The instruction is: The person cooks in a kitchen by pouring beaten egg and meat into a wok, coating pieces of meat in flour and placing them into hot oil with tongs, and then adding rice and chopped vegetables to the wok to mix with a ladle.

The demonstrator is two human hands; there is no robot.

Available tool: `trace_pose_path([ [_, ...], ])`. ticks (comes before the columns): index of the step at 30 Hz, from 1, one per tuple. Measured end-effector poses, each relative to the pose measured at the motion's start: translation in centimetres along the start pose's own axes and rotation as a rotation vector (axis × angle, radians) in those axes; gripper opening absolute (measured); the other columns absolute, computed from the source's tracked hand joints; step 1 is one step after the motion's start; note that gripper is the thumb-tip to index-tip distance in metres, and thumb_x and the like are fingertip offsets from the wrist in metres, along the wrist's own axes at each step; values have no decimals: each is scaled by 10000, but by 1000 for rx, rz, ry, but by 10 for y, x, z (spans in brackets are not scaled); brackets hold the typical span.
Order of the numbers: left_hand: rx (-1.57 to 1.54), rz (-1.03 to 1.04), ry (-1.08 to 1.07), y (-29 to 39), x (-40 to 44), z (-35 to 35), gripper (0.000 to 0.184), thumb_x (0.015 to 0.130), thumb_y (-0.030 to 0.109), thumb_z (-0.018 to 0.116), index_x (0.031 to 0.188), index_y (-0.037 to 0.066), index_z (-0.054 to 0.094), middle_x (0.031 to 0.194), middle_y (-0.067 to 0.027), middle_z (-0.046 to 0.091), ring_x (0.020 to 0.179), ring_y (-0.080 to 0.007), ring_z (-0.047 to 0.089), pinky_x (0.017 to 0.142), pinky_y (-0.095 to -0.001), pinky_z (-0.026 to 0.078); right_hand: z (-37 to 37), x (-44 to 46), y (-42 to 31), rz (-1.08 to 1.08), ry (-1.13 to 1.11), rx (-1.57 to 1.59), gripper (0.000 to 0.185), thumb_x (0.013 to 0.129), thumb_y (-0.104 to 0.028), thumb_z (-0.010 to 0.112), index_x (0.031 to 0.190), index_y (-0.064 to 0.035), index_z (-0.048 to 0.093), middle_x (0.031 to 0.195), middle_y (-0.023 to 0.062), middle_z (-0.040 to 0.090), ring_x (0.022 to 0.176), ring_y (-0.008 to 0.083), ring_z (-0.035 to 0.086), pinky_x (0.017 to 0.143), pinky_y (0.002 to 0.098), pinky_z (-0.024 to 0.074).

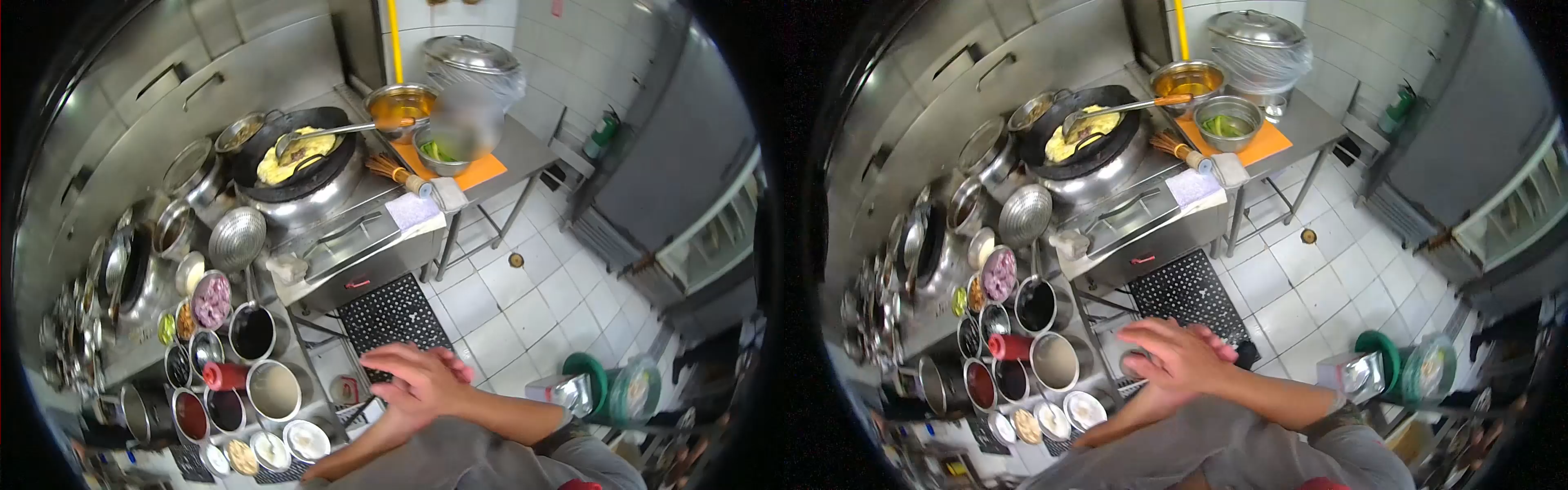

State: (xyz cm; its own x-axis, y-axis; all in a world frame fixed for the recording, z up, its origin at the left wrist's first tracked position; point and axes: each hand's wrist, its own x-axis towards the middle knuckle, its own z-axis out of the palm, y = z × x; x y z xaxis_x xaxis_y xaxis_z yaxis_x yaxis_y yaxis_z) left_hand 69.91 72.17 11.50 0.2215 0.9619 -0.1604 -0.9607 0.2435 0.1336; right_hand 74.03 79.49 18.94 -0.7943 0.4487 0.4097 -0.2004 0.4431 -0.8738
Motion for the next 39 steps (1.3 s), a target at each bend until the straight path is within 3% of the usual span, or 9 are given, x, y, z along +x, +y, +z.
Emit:
trace_pose_path([
  [6, -204, 339, 113, 19, 42, -25, 523, 983, 514, 364, 1211, 72, 524, 1224, -146, 560, 1189, -299, 520, 1075, -466, 367, -25, -8, 79, -15, -163, -45, 459, 971, -262, 561, 1349, -6, 517, 1319, 176, 568, 1118, 307, 592, 928, 435, 482],
  [9, -149, 486, 366, 41, 58, -11, 422, 1019, 399, 327, 1192, 80, 542, 1182, -138, 580, 1165, -288, 529, 1060, -444, 382, -48, 8, 104, -109, -353, -128, 499, 871, -115, 635, 1348, -31, 517, 1401, 184, 481, 1275, 336, 491, 1036, 394, 408],
  [14, -25, 529, 373, 81, 47, -19, 321, 1017, 281, 408, 1181, 50, 558, 1180, -125, 616, 1086, -249, 588, 944, -391, 461, -99, 59, 123, 118, -568, 33, 509, 863, -155, 683, 1339, -57, 533, 1363, 176, 527, 1079, 288, 640, 938, 378, 499],
  [16, 214, 646, 554, 106, 39, -13, 321, 1017, 294, 450, 1181, 42, 564, 1169, -109, 613, 1068, -227, 596, 917, -375, 477, -121, 104, 136, 33, -411, -148, 314, 884, -218, 659, 1168, -83, 654, 1145, 169, 655, 1066, 322, 634, 909, 380, 506],
  [17, 340, 692, 640, 122, 36, -3, 322, 1018, 300, 472, 1181, 39, 567, 1163, -101, 612, 1058, -215, 600, 904, -367, 486, -134, 138, 131, 184, -389, -233, 306, 886, -226, 650, 1157, -83, 656, 1120, 165, 667, 996, 337, 655, 873, 388, 519],
  [25, 1040, 903, 819, 289, 65, 3, 226, 955, 174, 599, 1125, 26, 605, 1033, -48, 639, 933, -131, 605, 787, -265, 484, -190, 431, 252, -336, 68, -1549, 384, 885, -263, 612, 1189, -32, 570, 1067, 203, 646, 983, 409, 619, 832, 492, 496],
  [28, 1398, 934, 751, 342, 89, 46, 304, 919, 169, 636, 1180, 24, 582, 1125, -107, 610, 1041, -229, 607, 897, -327, 473, -188, 462, 287, 330, -431, -1286, 380, 903, -254, 590, 1211, -41, 527, 1028, 224, 648, 961, 422, 626, 809, 519, 496],
  [34, 1929, 1102, 809, 423, 156, 47, 428, 846, 175, 684, 1210, -11, 560, 1228, -217, 549, 1167, -407, 509, 988, -431, 425, -204, 438, 234, 312, -342, -1110, 339, 918, -214, 567, 1234, -93, 535, 982, 235, 658, 935, 424, 629, 801, 531, 490],
  [39, 2033, 1060, 888, 435, 186, 29, 465, 825, 172, 695, 1207, -48, 548, 1188, -229, 555, 1129, -398, 518, 969, -439, 426, -237, 426, 211, 344, -314, -875, 451, 912, -133, 561, 1359, -105, 509, 1120, 240, 639, 1024, 426, 614, 875, 456, 490],
])
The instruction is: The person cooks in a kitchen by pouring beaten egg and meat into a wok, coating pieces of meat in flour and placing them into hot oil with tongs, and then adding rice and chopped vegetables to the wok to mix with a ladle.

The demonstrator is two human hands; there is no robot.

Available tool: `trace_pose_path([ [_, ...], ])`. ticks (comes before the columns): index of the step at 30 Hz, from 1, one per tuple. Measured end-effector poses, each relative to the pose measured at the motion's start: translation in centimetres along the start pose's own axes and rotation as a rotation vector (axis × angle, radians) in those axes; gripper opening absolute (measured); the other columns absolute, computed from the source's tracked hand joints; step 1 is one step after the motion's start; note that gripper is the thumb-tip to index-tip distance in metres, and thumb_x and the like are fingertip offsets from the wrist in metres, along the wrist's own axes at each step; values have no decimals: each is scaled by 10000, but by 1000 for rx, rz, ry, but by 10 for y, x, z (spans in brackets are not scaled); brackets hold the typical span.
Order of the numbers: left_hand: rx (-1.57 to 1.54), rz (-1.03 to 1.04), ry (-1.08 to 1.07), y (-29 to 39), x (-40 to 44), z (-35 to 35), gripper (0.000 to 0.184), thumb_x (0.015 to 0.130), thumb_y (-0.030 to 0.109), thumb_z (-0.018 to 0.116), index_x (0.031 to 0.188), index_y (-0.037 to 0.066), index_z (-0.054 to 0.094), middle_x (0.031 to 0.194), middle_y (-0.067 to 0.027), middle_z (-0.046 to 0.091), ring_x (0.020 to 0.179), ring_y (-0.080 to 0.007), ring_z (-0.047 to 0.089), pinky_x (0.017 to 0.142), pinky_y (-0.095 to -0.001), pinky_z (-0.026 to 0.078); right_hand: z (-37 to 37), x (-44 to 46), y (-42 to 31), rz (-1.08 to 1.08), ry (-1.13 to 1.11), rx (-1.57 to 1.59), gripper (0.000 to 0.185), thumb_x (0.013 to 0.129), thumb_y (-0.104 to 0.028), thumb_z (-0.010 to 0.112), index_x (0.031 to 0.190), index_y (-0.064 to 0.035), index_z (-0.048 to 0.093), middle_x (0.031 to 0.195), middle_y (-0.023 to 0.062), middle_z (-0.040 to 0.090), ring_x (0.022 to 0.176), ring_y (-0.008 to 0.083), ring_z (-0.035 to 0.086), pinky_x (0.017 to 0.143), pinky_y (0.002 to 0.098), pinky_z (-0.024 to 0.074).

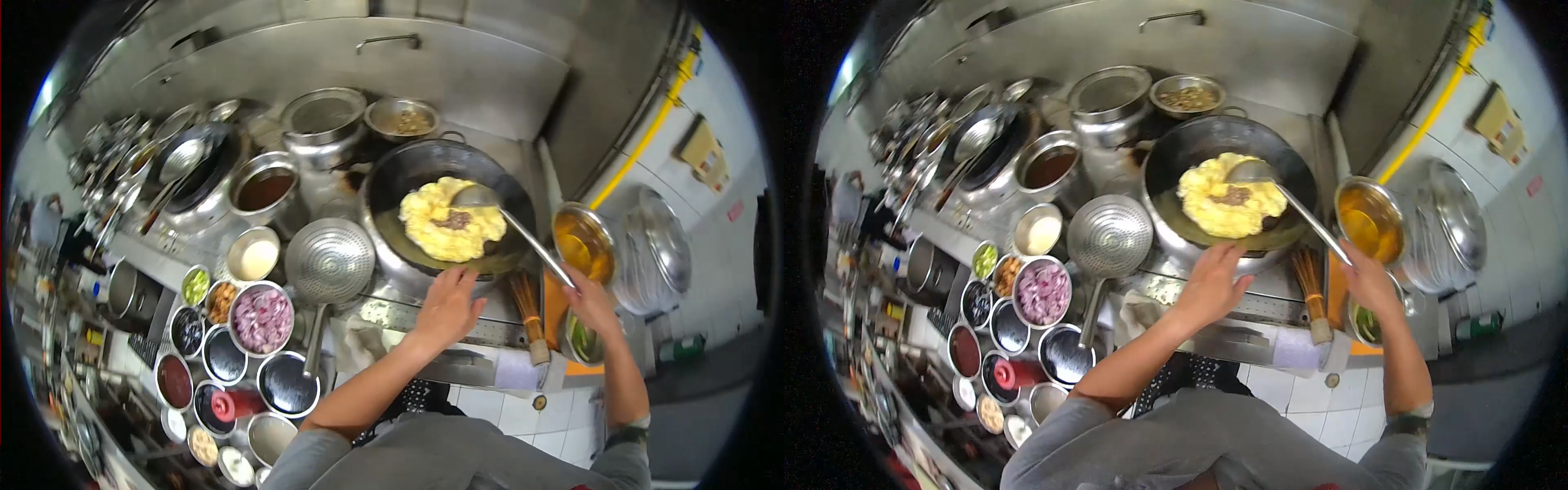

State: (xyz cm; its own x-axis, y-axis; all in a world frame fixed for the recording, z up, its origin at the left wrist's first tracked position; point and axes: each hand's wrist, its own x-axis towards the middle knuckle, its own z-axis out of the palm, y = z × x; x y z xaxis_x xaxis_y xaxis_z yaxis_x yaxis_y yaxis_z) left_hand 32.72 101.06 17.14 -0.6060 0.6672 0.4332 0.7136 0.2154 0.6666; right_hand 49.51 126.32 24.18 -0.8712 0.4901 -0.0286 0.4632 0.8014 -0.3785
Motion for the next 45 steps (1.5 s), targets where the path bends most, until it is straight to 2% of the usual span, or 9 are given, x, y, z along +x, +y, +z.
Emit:
trace_pose_path([
  [6, 134, 43, 61, -4, 11, 37, 309, 820, 160, 684, 1040, -32, 583, 991, -209, 576, 953, -387, 534, 831, -464, 440, -24, -3, 35, -67, -137, 108, 451, 907, -127, 573, 1356, -132, 530, 1035, 213, 666, 912, 341, 658, 839, 388, 489],
  [9, 217, 42, 70, -10, 11, 60, 201, 831, 156, 682, 879, -5, 572, 861, -196, 561, 851, -378, 521, 745, -470, 417, -22, 11, 58, -139, -191, 129, 471, 900, -114, 593, 1366, -128, 528, 826, 117, 627, 715, 189, 617, 700, 344, 489],
  [12, 149, 19, 103, 31, 7, 32, 179, 836, 139, 681, 843, 1, 567, 850, -189, 557, 835, -384, 515, 745, -468, 414, -40, 23, 59, -183, -279, 100, 467, 903, -122, 595, 1366, -141, 534, 799, 114, 626, 699, 181, 608, 688, 341, 489],
  [19, 232, 68, 98, -4, -26, 57, 120, 845, 90, 666, 860, 14, 575, 815, -170, 525, 799, -376, 498, 712, -452, 399, -3, 70, 51, -297, 26, -179, 446, 895, -174, 621, 1333, -224, 562, 852, 180, 657, 767, 297, 646, 712, 397, 515],
  [22, 183, 37, 63, 11, -79, 39, 166, 807, 98, 696, 813, 21, 550, 829, -179, 517, 804, -386, 484, 731, -459, 395, -17, 42, 36, -171, 38, -342, 463, 905, -167, 598, 1354, -262, 540, 1085, 172, 658, 888, 354, 653, 775, 419, 515],
  [28, 119, 76, 147, 38, -14, 3, 147, 818, 95, 691, 845, 20, 567, 852, -168, 509, 841, -364, 475, 748, -455, 392, -64, 48, 52, -307, -196, 72, 457, 876, -142, 627, 1321, -229, 572, 1029, 191, 668, 837, 351, 651, 762, 407, 504],
  [31, 146, 39, 165, 0, -1, 35, 159, 814, 113, 686, 825, 31, 550, 840, -171, 488, 843, -380, 485, 745, -469, 403, -56, 65, 50, -384, -238, -75, 469, 882, -151, 612, 1337, -252, 557, 1020, 195, 666, 855, 358, 649, 785, 422, 507],
  [37, 183, 79, 104, -13, -70, 49, 161, 820, 133, 680, 839, 28, 559, 863, -173, 501, 871, -382, 492, 759, -470, 408, -19, 52, 29, -243, 69, -345, 459, 904, -192, 586, 1345, -312, 543, 958, 164, 666, 847, 381, 644, 774, 476, 512],
  [45, 164, 0, 85, -7, -2, 19, 165, 827, 140, 688, 859, 15, 584, 878, -167, 521, 873, -375, 495, 780, -458, 409, -15, 20, 28, -84, -18, 107, 472, 911, -166, 602, 1365, -274, 528, 1032, 197, 671, 906, 394, 641, 826, 448, 507],
])
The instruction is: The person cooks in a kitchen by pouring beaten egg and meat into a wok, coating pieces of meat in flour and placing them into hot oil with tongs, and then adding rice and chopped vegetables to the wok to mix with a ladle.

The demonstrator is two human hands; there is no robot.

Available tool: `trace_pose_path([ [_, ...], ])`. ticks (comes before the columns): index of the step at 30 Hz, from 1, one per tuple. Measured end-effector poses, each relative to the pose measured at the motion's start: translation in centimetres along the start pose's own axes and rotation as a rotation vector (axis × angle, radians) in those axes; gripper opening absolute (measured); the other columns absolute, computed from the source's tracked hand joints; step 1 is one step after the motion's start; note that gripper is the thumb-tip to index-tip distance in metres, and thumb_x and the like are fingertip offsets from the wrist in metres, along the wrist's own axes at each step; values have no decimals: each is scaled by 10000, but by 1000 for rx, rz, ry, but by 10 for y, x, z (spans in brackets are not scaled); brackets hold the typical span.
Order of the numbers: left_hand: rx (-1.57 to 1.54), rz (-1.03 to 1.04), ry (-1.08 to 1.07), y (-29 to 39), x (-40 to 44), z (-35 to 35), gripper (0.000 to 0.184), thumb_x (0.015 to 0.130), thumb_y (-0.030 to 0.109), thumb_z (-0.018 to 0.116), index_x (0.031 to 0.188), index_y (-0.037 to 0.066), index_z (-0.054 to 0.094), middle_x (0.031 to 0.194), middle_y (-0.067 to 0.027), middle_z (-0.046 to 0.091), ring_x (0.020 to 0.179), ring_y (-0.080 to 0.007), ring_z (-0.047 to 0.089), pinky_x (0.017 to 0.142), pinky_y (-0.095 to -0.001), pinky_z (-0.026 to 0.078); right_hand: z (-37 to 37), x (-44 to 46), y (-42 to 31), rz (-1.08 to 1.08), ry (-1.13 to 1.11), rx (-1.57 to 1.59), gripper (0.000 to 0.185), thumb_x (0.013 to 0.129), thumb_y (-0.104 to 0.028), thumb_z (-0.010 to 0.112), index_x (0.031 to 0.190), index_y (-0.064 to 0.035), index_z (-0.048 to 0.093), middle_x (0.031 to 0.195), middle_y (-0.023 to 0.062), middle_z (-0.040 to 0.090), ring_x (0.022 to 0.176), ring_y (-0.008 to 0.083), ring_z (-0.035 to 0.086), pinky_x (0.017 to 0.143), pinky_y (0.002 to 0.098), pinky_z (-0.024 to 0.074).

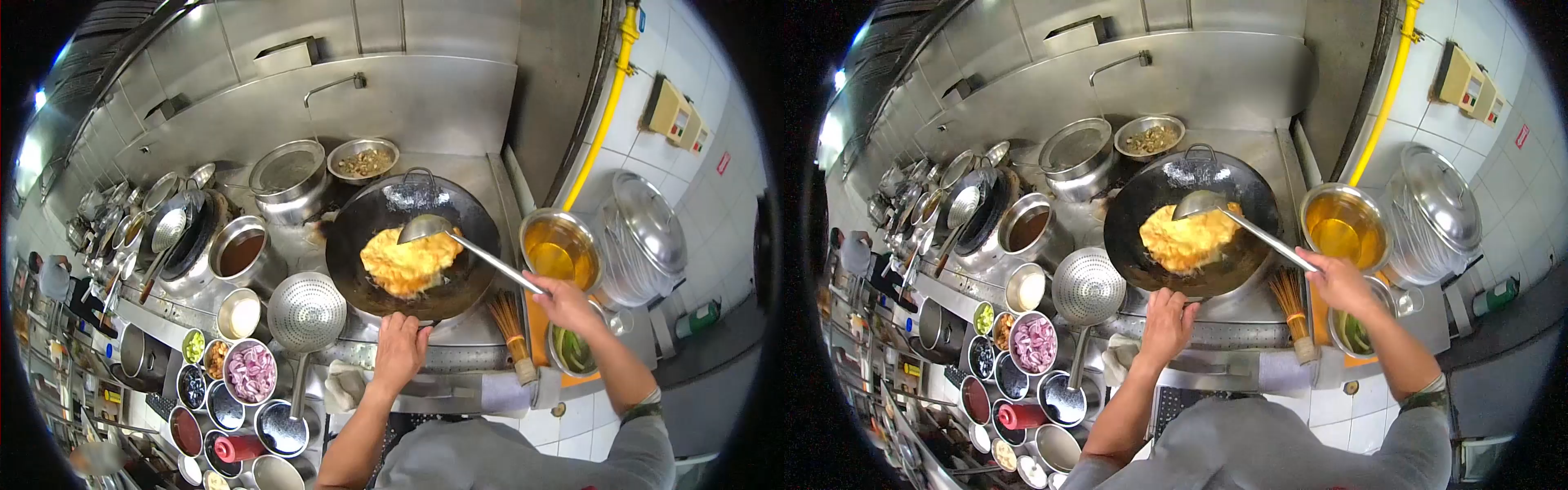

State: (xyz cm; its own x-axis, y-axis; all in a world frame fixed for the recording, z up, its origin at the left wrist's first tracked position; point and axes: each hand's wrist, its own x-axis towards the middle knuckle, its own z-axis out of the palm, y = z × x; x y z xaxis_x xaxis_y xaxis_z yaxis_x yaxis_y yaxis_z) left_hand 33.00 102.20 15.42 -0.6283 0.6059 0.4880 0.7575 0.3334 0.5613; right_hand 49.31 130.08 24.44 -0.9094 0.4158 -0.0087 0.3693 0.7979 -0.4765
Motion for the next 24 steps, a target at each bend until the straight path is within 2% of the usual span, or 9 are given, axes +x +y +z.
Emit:
trace_pose_path([
  [5, 38, -61, -29, -4, 17, 13, 195, 826, 164, 693, 925, 18, 610, 956, -162, 543, 934, -367, 510, 786, -461, 415, 29, 25, -2, -18, 53, -112, 467, 910, -175, 599, 1360, -281, 530, 1000, 203, 673, 884, 400, 640, 812, 473, 512],
  [11, 145, -109, 178, 19, -12, -15, 468, 787, 178, 749, 1211, 55, 594, 1228, -184, 533, 1166, -365, 494, 952, -485, 411, 37, 55, 3, -4, -62, -193, 454, 900, -123, 578, 1345, -210, 549, 1075, 211, 654, 912, 411, 621, 817, 445, 507],
  [12, 156, -212, 157, 25, -32, -30, 535, 773, 188, 770, 1255, 63, 574, 1245, -206, 526, 1191, -376, 485, 1000, -483, 397, 29, 56, 2, -12, -70, -112, 436, 896, -95, 582, 1327, -158, 568, 1120, 202, 652, 952, 372, 634, 843, 394, 500],
  [13, 148, -267, 203, 28, -52, -47, 499, 794, 200, 758, 1238, 57, 579, 1242, -192, 535, 1169, -372, 506, 983, -464, 419, 28, 60, 5, -31, -76, 71, 453, 907, -139, 590, 1356, -190, 552, 1098, 207, 653, 995, 333, 642, 869, 406, 492],
  [15, 126, -486, 247, 30, -112, -74, 438, 836, 199, 724, 1220, 45, 579, 1230, -174, 552, 1127, -364, 543, 960, -435, 444, 39, 76, 35, -280, -102, -125, 515, 897, -38, 578, 1397, -137, 504, 1264, 172, 604, 1146, 304, 586, 969, 399, 453],
  [17, 89, -774, 364, 43, -168, -96, 368, 877, 196, 685, 1192, 33, 585, 1201, -163, 574, 1094, -353, 570, 938, -404, 463, 44, 108, 78, -263, -241, -328, 489, 932, -27, 525, 1415, -77, 468, 1346, 199, 528, 1204, 358, 537, 993, 423, 432],
  [19, 224, -926, 515, 60, -214, -107, 328, 883, 188, 665, 1149, 6, 598, 1123, -175, 596, 1049, -356, 588, 881, -400, 482, 45, 118, 79, -436, 69, -351, 451, 944, -46, 523, 1393, -37, 483, 1266, 181, 553, 1116, 327, 570, 961, 388, 447],
  [22, 209, -1110, 652, 82, -276, -109, 281, 904, 183, 646, 1130, 17, 630, 1093, -176, 638, 1012, -351, 623, 884, -392, 494, 12, 70, -79, -612, 47, 15, 450, 972, -266, 561, 1340, -10, 522, 1284, 179, 588, 1102, 306, 602, 918, 432, 488],
  [24, 197, -1161, 645, 98, -308, -107, 283, 907, 193, 640, 1132, 21, 630, 1099, -174, 637, 1005, -345, 626, 878, -386, 496, 39, 54, -99, -633, -153, 439, 424, 912, -119, 580, 1320, -9, 543, 1134, 141, 606, 989, 257, 600, 896, 363, 472],
])
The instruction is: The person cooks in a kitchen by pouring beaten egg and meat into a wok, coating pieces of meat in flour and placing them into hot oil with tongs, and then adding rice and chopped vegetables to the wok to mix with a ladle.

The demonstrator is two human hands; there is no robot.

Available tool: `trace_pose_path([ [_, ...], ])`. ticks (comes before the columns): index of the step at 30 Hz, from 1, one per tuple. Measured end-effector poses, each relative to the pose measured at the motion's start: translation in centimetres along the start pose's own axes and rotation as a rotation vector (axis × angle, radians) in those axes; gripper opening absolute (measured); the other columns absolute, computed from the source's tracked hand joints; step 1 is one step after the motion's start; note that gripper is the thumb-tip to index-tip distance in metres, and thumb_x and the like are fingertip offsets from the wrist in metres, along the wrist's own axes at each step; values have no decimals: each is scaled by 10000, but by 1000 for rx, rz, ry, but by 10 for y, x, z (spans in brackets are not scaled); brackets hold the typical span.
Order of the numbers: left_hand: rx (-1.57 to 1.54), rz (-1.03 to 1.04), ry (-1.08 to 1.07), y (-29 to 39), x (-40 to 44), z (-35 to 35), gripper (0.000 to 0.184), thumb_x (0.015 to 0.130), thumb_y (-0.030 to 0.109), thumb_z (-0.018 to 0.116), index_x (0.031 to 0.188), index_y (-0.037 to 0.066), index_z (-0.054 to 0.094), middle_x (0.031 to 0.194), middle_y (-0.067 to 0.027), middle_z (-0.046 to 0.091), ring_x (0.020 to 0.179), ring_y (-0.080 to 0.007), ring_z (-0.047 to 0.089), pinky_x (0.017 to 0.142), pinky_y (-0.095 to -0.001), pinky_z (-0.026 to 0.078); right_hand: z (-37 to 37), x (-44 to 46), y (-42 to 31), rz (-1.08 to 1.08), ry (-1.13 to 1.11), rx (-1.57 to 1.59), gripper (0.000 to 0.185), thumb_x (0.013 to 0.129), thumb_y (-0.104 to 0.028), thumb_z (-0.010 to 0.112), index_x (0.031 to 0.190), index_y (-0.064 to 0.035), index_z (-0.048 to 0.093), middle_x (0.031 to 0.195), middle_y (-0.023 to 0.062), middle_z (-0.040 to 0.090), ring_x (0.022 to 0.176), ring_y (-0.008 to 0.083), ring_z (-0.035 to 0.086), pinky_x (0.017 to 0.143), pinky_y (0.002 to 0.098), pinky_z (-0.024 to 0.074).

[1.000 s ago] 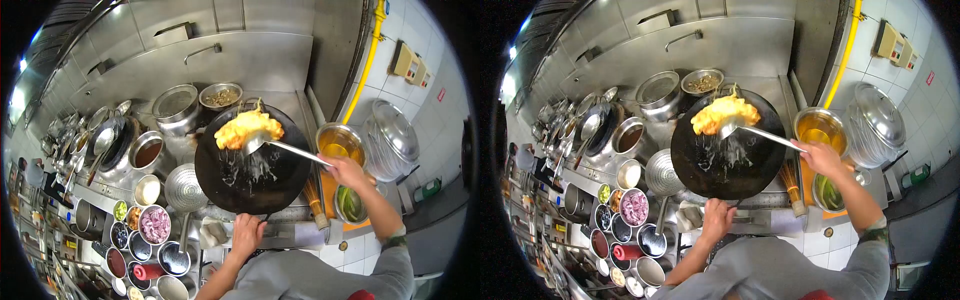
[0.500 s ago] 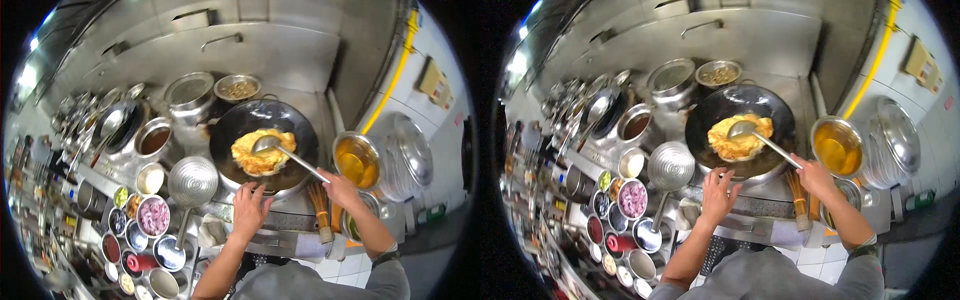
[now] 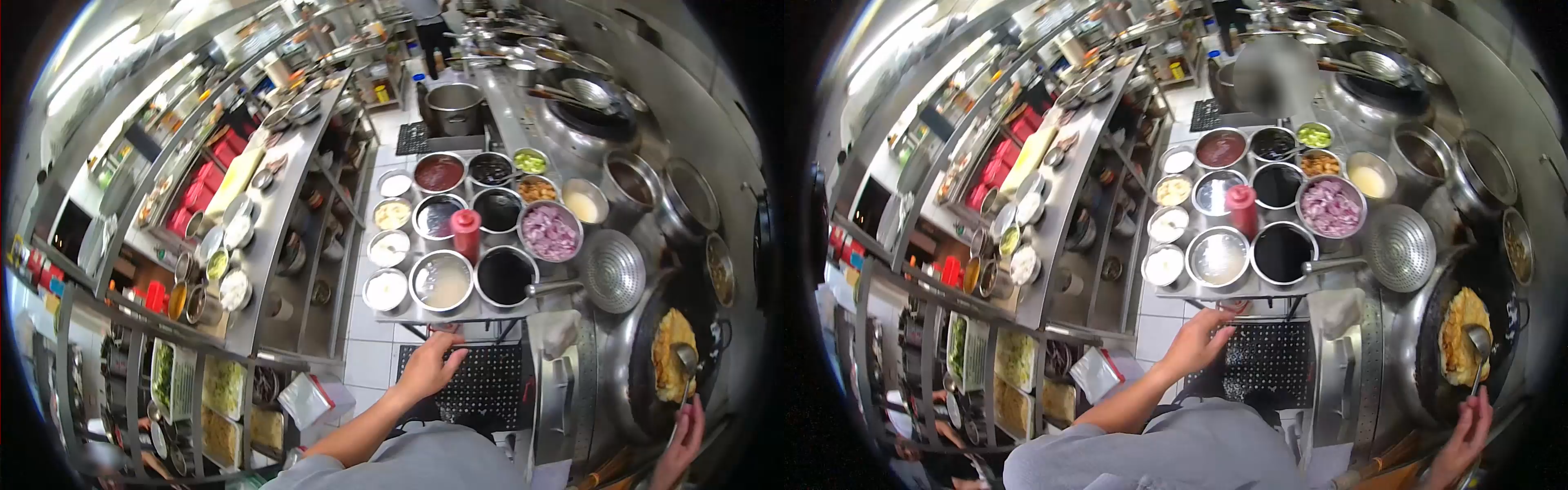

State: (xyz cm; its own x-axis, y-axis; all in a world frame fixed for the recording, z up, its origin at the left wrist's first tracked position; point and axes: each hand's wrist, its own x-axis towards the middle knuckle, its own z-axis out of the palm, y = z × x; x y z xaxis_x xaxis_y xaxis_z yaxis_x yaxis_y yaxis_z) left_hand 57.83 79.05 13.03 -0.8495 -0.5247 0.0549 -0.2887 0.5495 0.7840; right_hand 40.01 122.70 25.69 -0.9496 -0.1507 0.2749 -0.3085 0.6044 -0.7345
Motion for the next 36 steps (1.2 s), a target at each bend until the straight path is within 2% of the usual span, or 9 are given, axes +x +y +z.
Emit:
trace_pose_path([
  [1, 3, -27, -3, -9, -8, -7, 284, 909, 199, 637, 1132, 23, 630, 1101, -172, 636, 1001, -341, 628, 875, -383, 497, 25, 2, -7, -5, -41, 227, 430, 882, -45, 589, 1309, -8, 553, 1059, 121, 615, 933, 233, 599, 885, 329, 464],
  [3, -24, -13, 26, -22, -23, -21, 273, 907, 196, 636, 1116, 20, 636, 1082, -167, 640, 995, -344, 626, 867, -388, 497, 95, -11, -56, -52, -200, 391, 386, 887, -117, 627, 1253, 1, 591, 965, 81, 600, 830, 155, 572, 812, 283, 474],
  [7, -64, -65, 57, -73, -48, -66, 248, 893, 179, 650, 1075, 9, 646, 1027, -165, 647, 977, -348, 627, 845, -395, 502, 225, -56, -166, -414, -598, 313, 346, 762, -21, 665, 1105, 27, 667, 841, 109, 654, 747, 186, 631, 725, 287, 504],
  [10, -59, -299, 91, -142, -75, -123, 237, 876, 155, 668, 1059, 6, 650, 1016, -162, 650, 965, -336, 634, 832, -376, 507, 306, -112, -198, -261, -889, 354, 337, 736, 1, 701, 1071, 25, 680, 840, 127, 667, 742, 200, 657, 683, 288, 521],
  [16, 313, -382, 226, -298, -157, -273, 216, 843, 131, 680, 1027, 19, 664, 1001, -166, 655, 930, -357, 638, 808, -402, 518, 431, -200, -236, -64, -1154, 184, 229, 824, -26, 657, 1044, 27, 686, 821, 108, 660, 723, 163, 648, 647, 259, 512],
  [22, 417, -457, 456, -352, -185, -408, 203, 865, 138, 652, 1019, 6, 642, 977, -180, 643, 923, -371, 624, 796, -412, 503, 511, -233, -297, -186, -1267, 145, 223, 863, -60, 647, 1072, 16, 673, 853, 108, 656, 724, 158, 644, 629, 265, 508],
  [25, 300, -491, 673, -366, -185, -408, 198, 883, 142, 634, 1023, 2, 631, 967, -183, 638, 918, -370, 622, 793, -411, 497, 539, -241, -328, -300, -1294, 151, 232, 872, -65, 641, 1092, 4, 667, 858, 112, 655, 718, 162, 644, 624, 268, 507],
  [33, -193, -643, 726, -353, -237, -329, 177, 911, 157, 621, 1004, 8, 639, 943, -165, 649, 862, -317, 650, 730, -370, 524, 610, -253, -413, -687, -1364, 116, 228, 884, -152, 634, 1067, -20, 670, 845, 154, 654, 729, 276, 645, 682, 348, 511],
  [36, -123, -706, 758, -358, -269, -318, 188, 913, 169, 626, 1005, 6, 644, 947, -146, 659, 849, -272, 664, 702, -353, 533, 646, -257, -438, -739, -1422, 149, 235, 887, -165, 628, 1061, -13, 672, 869, 173, 662, 754, 296, 646, 703, 363, 511],
])
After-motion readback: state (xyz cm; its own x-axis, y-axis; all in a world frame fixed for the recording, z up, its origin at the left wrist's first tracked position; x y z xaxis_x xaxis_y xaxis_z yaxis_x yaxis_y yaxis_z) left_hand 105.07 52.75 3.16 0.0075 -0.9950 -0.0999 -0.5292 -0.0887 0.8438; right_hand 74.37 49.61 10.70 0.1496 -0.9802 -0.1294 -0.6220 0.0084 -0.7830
